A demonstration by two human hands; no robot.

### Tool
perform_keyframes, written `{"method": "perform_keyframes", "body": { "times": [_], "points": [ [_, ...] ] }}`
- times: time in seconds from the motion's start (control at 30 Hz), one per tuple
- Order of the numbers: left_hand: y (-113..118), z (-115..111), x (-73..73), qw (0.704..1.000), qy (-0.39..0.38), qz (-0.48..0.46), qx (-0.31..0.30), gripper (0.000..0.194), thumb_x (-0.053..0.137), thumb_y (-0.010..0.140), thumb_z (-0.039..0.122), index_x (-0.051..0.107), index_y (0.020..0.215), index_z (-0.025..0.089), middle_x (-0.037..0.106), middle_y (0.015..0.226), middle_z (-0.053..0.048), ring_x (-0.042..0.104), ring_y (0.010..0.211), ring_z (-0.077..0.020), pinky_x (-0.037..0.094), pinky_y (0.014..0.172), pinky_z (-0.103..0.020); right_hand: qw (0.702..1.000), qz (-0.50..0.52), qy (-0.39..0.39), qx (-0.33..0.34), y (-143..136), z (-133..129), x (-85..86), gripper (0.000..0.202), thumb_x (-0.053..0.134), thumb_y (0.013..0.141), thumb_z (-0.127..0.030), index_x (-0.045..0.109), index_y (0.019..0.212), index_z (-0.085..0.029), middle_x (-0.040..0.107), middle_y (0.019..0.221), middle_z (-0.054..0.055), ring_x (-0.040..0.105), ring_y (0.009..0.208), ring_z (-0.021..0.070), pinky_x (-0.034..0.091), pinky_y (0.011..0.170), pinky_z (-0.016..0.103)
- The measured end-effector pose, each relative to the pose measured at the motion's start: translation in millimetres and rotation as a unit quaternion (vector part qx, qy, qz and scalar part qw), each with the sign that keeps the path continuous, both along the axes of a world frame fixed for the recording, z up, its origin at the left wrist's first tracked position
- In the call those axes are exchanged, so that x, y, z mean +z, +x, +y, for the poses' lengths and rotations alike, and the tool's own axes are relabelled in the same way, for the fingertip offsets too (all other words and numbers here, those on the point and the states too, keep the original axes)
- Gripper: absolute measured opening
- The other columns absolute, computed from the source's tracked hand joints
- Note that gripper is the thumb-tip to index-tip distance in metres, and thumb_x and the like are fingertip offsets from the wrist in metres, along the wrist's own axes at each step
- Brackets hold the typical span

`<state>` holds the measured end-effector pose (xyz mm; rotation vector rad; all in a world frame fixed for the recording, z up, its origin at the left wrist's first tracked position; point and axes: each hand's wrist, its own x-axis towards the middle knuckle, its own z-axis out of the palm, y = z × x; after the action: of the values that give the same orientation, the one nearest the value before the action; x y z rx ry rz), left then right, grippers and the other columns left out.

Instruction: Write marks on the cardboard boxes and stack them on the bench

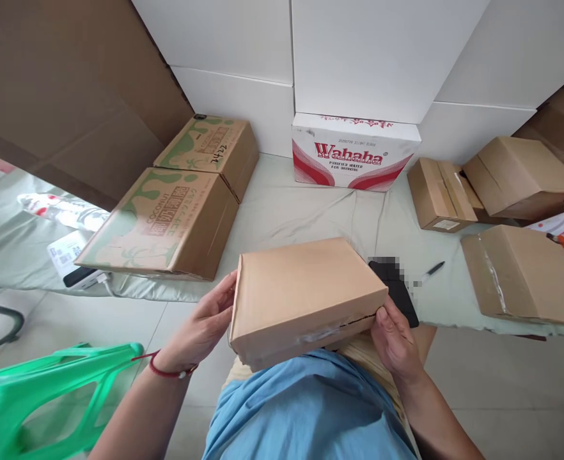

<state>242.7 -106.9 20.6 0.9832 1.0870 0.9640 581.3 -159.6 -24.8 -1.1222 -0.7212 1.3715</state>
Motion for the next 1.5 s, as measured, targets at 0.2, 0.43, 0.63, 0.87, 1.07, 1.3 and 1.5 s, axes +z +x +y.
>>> {"method": "perform_keyframes", "body": {
  "times": [0.2,0.43,0.63,0.87,1.07,1.3,1.5],
  "points": [
    [9,6,-28.2,0.998,0.029,0.027,0.052,0.049,0.105,0.057,0.047,0.086,0.097,0.025,0.081,0.083,-0.009,0.079,0.075,-0.0293,0.068,0.065,-0.033,0.959,-0.212,0.166,0.088,4,5,43.4,0.052,0.065,0.105,-0.048,0.062,0.156,-0.038,0.052,0.171,0.002,0.041,0.164,0.0316,0.032,0.137,0.056],
    [-13,0,-70.1,0.989,0.028,0.035,0.141,0.062,0.107,0.050,0.048,0.084,0.101,0.023,0.082,0.086,-0.009,0.078,0.077,-0.0310,0.068,0.064,-0.036,0.880,-0.338,0.314,0.112,-12,6,68.3,0.063,0.066,0.105,-0.038,0.048,0.165,-0.041,0.051,0.170,0.000,0.049,0.159,0.0324,0.038,0.134,0.060],
    [-4,4,-47.6,0.992,0.045,0.031,0.118,0.055,0.105,0.061,0.047,0.080,0.108,0.029,0.082,0.098,-0.005,0.073,0.070,-0.0220,0.062,0.055,-0.029,0.879,-0.354,0.304,0.101,-2,7,50.5,0.062,0.060,0.106,-0.024,0.049,0.164,-0.041,0.052,0.169,0.000,0.053,0.156,0.0290,0.046,0.130,0.057],
    [5,4,-21.8,0.936,0.266,0.122,0.194,0.067,0.098,0.077,0.031,0.067,0.136,0.031,0.059,0.162,-0.011,0.052,0.155,-0.0327,0.042,0.130,-0.042,0.919,-0.307,0.240,0.063,9,-2,-2.0,0.054,0.067,0.101,-0.020,0.065,0.152,-0.040,0.061,0.161,0.000,0.060,0.150,0.0271,0.051,0.127,0.051],
    [9,1,-28.5,0.932,0.293,0.113,0.183,0.061,0.095,0.081,0.029,0.064,0.134,0.029,0.061,0.160,-0.013,0.055,0.153,-0.0329,0.043,0.128,-0.046,0.899,-0.339,0.275,0.032,11,-3,3.0,0.060,0.067,0.098,-0.015,0.064,0.152,-0.040,0.064,0.158,0.000,0.064,0.146,0.0268,0.058,0.121,0.049],
    [-1,2,-38.1,0.964,0.197,0.074,0.162,0.071,0.096,0.078,0.036,0.065,0.141,0.027,0.062,0.158,-0.013,0.060,0.145,-0.0314,0.052,0.119,-0.039,0.846,-0.403,0.346,0.053,5,10,40.0,0.061,0.067,0.098,-0.022,0.061,0.156,-0.041,0.067,0.155,0.003,0.069,0.139,0.0314,0.057,0.116,0.055],
    [-11,3,-35.3,0.966,0.196,0.073,0.154,0.052,0.098,0.075,0.048,0.080,0.117,0.024,0.075,0.121,-0.011,0.068,0.122,-0.0301,0.059,0.104,-0.036,0.951,-0.293,0.096,-0.034,1,23,29.8,0.039,0.070,0.102,-0.048,0.076,0.136,-0.030,0.080,0.128,0.007,0.073,0.114,0.0265,0.057,0.100,0.039]
  ]
}}
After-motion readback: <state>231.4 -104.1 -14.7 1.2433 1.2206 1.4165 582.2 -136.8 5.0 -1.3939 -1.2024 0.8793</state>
